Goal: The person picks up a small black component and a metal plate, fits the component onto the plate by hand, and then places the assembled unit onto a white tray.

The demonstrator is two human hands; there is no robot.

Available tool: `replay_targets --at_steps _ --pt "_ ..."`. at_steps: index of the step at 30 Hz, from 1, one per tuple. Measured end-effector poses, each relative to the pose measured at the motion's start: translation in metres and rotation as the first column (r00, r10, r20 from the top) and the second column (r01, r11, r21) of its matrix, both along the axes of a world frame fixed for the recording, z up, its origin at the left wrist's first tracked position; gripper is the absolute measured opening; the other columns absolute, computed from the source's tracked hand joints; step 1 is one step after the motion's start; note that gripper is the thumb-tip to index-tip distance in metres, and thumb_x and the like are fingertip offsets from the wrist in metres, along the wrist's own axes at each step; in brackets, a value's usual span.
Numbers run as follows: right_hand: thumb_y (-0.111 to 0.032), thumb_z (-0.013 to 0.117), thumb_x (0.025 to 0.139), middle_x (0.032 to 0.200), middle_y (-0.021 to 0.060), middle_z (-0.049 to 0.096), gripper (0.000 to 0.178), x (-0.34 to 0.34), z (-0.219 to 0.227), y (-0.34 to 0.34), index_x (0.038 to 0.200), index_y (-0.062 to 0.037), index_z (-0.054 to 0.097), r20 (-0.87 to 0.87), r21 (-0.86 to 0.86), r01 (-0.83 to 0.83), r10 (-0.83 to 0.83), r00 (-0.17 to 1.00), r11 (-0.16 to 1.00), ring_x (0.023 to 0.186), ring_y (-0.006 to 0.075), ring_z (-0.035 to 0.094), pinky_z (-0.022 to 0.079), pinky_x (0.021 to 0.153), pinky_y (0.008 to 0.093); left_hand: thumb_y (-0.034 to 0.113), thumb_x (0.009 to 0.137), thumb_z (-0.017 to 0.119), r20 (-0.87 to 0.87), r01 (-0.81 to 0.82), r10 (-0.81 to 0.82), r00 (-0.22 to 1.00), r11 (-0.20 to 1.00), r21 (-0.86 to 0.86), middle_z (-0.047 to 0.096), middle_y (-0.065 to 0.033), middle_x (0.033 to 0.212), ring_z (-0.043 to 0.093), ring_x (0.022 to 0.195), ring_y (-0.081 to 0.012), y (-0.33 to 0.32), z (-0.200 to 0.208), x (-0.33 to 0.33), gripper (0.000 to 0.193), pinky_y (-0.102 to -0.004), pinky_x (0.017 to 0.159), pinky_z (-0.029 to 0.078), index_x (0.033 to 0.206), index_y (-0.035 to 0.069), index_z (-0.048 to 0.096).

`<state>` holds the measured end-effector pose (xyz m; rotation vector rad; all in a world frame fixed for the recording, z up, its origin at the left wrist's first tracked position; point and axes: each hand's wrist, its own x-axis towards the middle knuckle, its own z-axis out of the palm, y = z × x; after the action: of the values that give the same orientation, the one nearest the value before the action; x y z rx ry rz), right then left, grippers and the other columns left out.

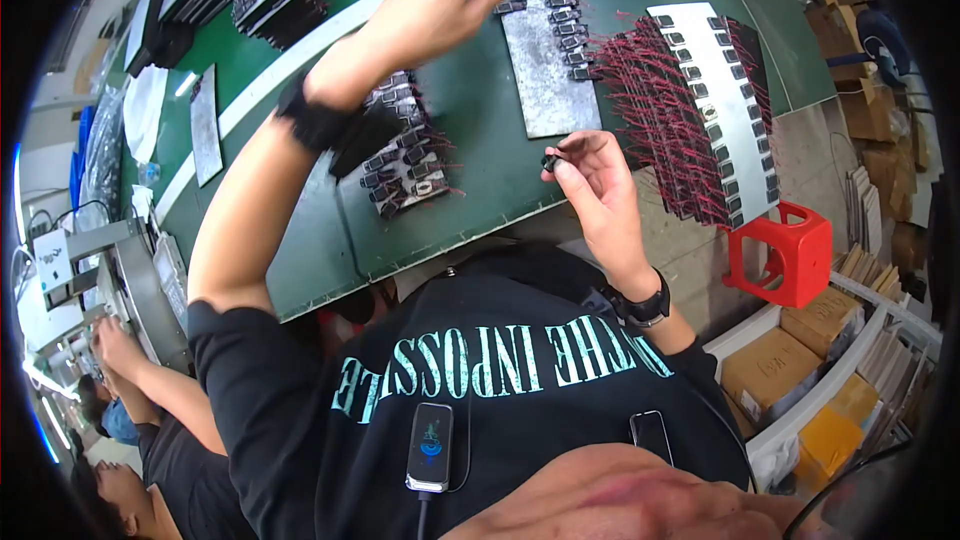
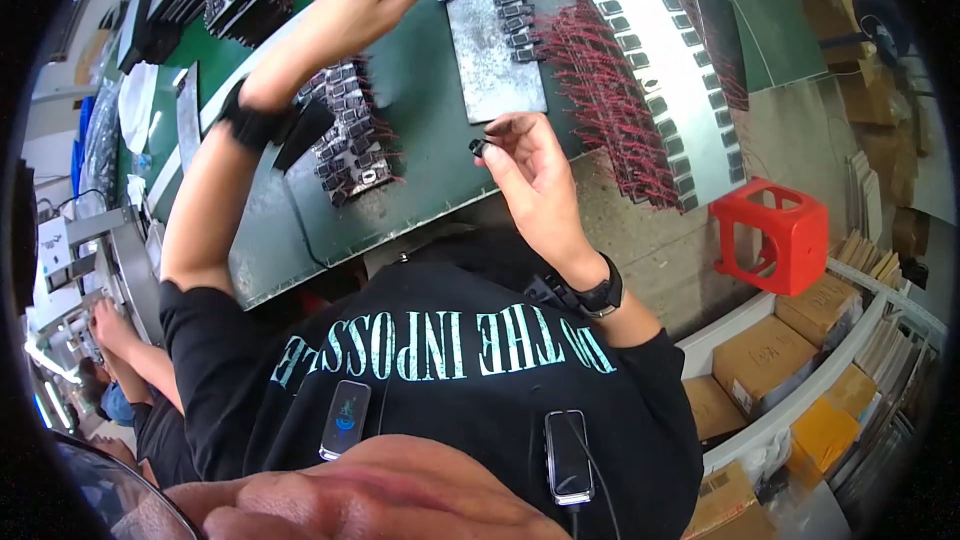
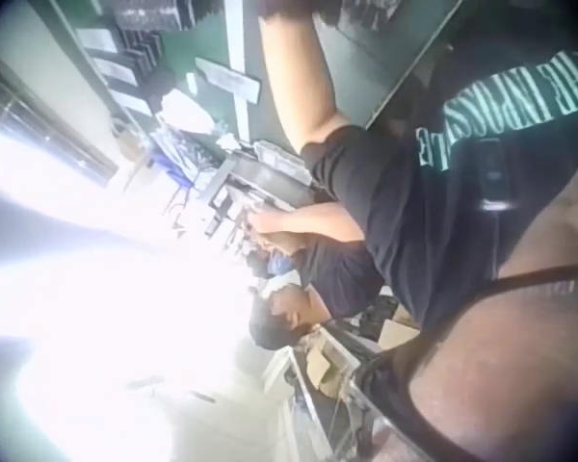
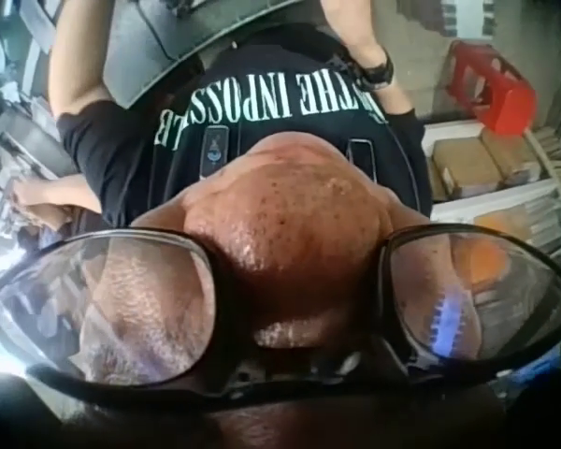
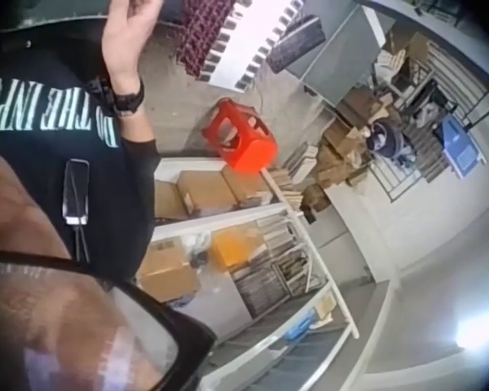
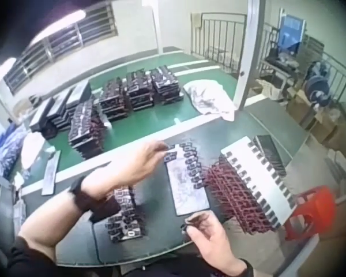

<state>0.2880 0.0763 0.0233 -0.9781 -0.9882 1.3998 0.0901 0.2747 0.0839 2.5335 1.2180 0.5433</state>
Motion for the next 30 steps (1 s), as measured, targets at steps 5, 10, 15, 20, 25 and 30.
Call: replay_targets --at_steps 5,10,15,20,25,30 --pt "-0.001 0.058 0.098 0.107 0.0053 0.059 0.021 0.009 -0.001 0.008 0.118 -0.0018 0.052 -0.082 -0.029 -0.027 0.025 0.996 0.999 0.1 0.0131 0.061 0.049 0.092 0.029 0.03 0.097 0.053 -0.062 -0.055 0.055 0.997 0.998 -0.003 0.071 -0.0205 0.106 0.067 0.1 -0.0392 0.083 -0.061 0.023 0.036 -0.0457 0.091 0.053 0.119 0.006 0.068" --pt "-0.001 0.058 0.098 0.107 0.0055 0.059 0.022 0.017 -0.008 0.013 0.119 -0.0013 0.052 -0.116 -0.04 0.001 -0.006 0.993 0.999 0.102 0.0139 0.061 0.05 0.094 0.0301 0.038 0.097 0.058 -0.057 -0.097 0.092 0.994 0.992 -0.086 0.074 -0.0163 0.102 0.07 0.094 -0.0359 0.096 -0.068 0.024 0.035 -0.045 0.086 0.054 0.106 0.009 0.075" --pt "0.0 0.057 0.098 0.108 0.0066 0.059 0.023 0.02 -0.012 0.015 0.12 -0.0009 0.052 -0.123 -0.031 -0.015 0.011 0.992 0.999 0.103 0.016 0.063 0.05 0.096 0.0322 0.031 0.095 0.065 -0.01 -0.167 0.198 0.98 0.798 -0.58 0.071 -0.0043 0.082 0.063 0.069 -0.0152 0.106 -0.039 0.003 0.032 -0.0327 0.064 0.053 0.098 0.001 0.076" --pt "0.0 0.056 0.098 0.107 0.007 0.059 0.022 0.015 -0.016 0.013 0.12 -0.0008 0.052 -0.096 -0.037 -0.023 0.019 0.995 0.999 0.104 0.0175 0.064 0.05 0.096 0.0324 0.025 0.095 0.066 0.04 -0.143 0.255 0.966 0.658 -0.74 0.068 -0.0016 0.081 0.06 0.068 -0.0109 0.089 -0.01 -0.01 0.029 -0.028 0.061 0.051 0.1 -0.002 0.074" --pt "0.001 0.056 0.098 0.107 0.0083 0.06 0.022 0.008 -0.015 0.007 0.119 -0.0006 0.052 -0.13 0.037 -0.017 0.022 0.991 0.999 0.098 0.0181 0.064 0.051 0.096 0.0353 0.024 0.096 0.065 0.132 -0.074 0.32 0.938 0.559 -0.826 0.069 -0.0015 0.083 0.062 0.071 -0.0105 0.072 -0.006 -0.033 0.027 -0.0261 0.062 0.051 0.104 -0.001 0.074" --pt "0.001 0.055 0.098 0.106 0.0086 0.061 0.02 0.005 0.006 0.006 0.118 -0.0006 0.054 -0.13 0.188 0.063 -0.038 0.991 0.98 0.09 0.0176 0.062 0.051 0.093 0.0373 0.023 0.097 0.065 0.221 -0.035 0.41 0.885 0.532 -0.846 0.07 -0.0013 0.086 0.063 0.074 -0.0101 0.036 0.019 -0.098 0.025 -0.0261 0.065 0.053 0.106 0.001 0.074"
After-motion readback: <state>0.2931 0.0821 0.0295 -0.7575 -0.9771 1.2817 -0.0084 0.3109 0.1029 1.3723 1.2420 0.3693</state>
